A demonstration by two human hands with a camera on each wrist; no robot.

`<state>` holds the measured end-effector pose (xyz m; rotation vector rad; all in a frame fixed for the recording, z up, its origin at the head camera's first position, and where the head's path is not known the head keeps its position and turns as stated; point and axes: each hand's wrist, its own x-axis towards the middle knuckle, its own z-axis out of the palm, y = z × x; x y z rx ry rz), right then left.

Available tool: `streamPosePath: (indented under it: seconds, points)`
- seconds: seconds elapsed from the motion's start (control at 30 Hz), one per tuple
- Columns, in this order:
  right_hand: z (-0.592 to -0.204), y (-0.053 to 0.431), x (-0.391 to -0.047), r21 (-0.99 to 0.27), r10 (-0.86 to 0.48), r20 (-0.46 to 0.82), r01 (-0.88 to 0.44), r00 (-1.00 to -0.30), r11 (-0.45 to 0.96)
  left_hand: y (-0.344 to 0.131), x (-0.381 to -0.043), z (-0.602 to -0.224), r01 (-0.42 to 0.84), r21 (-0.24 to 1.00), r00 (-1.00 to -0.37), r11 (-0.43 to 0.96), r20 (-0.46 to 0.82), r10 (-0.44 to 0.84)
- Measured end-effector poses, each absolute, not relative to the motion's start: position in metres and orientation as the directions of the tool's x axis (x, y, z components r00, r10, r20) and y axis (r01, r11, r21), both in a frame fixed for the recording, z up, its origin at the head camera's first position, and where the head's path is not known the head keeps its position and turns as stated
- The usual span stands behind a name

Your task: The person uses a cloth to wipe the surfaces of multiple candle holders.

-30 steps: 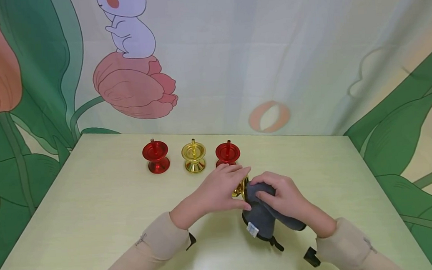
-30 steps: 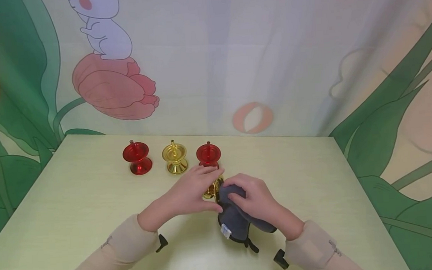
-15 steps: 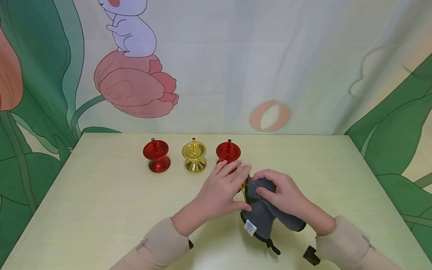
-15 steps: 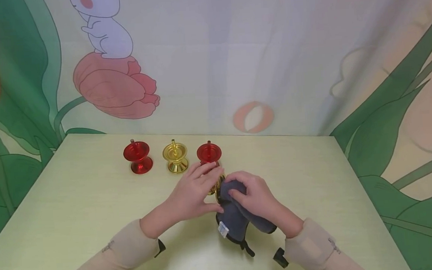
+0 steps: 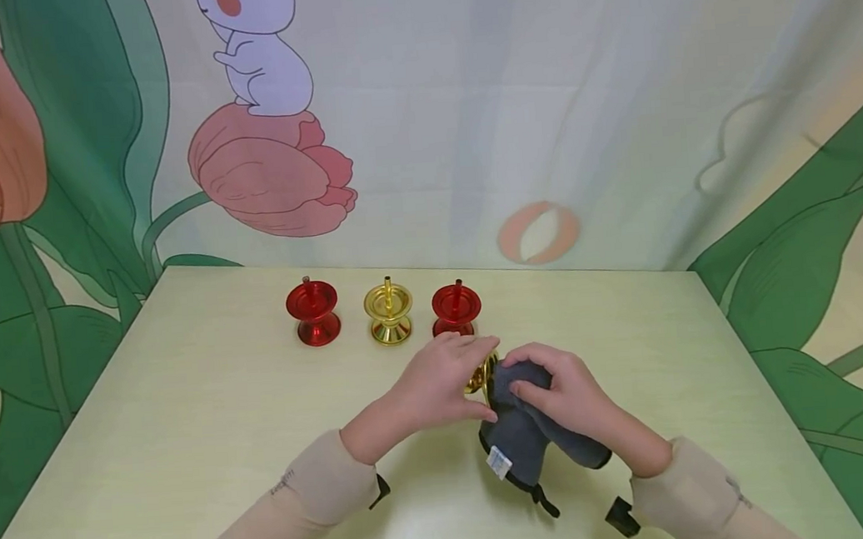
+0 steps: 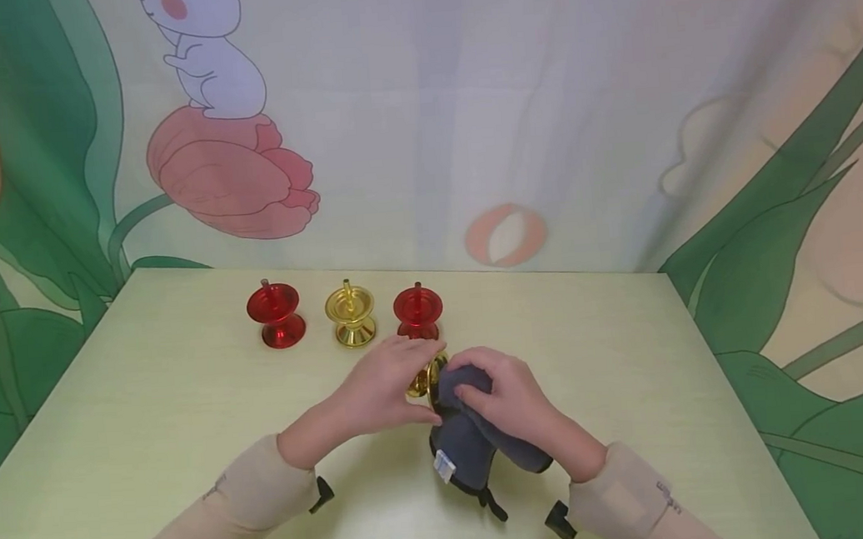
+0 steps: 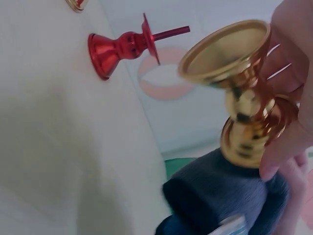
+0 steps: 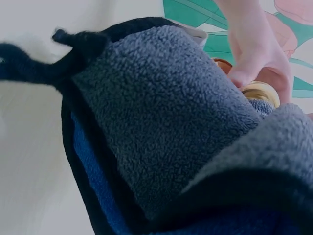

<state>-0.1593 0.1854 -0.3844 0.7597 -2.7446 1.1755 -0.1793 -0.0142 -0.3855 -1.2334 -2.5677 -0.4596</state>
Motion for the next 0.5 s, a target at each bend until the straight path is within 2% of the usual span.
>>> streamPosePath:
  seconds: [0.1, 0.2, 0.3, 0.5]
  points:
    - [-0.386, 0.185, -0.161, -0.721, -0.371, 0.197, -0.391, -0.907, 0.573, -0.013, -0.176, -0.397, 0.793, 0.045, -0.548, 0.607, 0.487, 0.68]
    - [-0.387, 0.186, -0.162, -0.749, -0.368, 0.166, -0.36, -0.915, 0.556, -0.014, -0.173, -0.403, 0.79, -0.005, -0.519, 0.613, 0.527, 0.673]
    - [-0.387, 0.186, -0.162, -0.746, -0.395, 0.156, -0.37, -0.906, 0.554, -0.019, -0.173, -0.402, 0.805, 0.07, -0.548, 0.59, 0.472, 0.691]
    - [-0.386, 0.186, -0.159, -0.699, -0.468, 0.232, -0.481, -0.853, 0.529, -0.027, -0.182, -0.387, 0.761, 0.297, -0.642, 0.577, 0.221, 0.734]
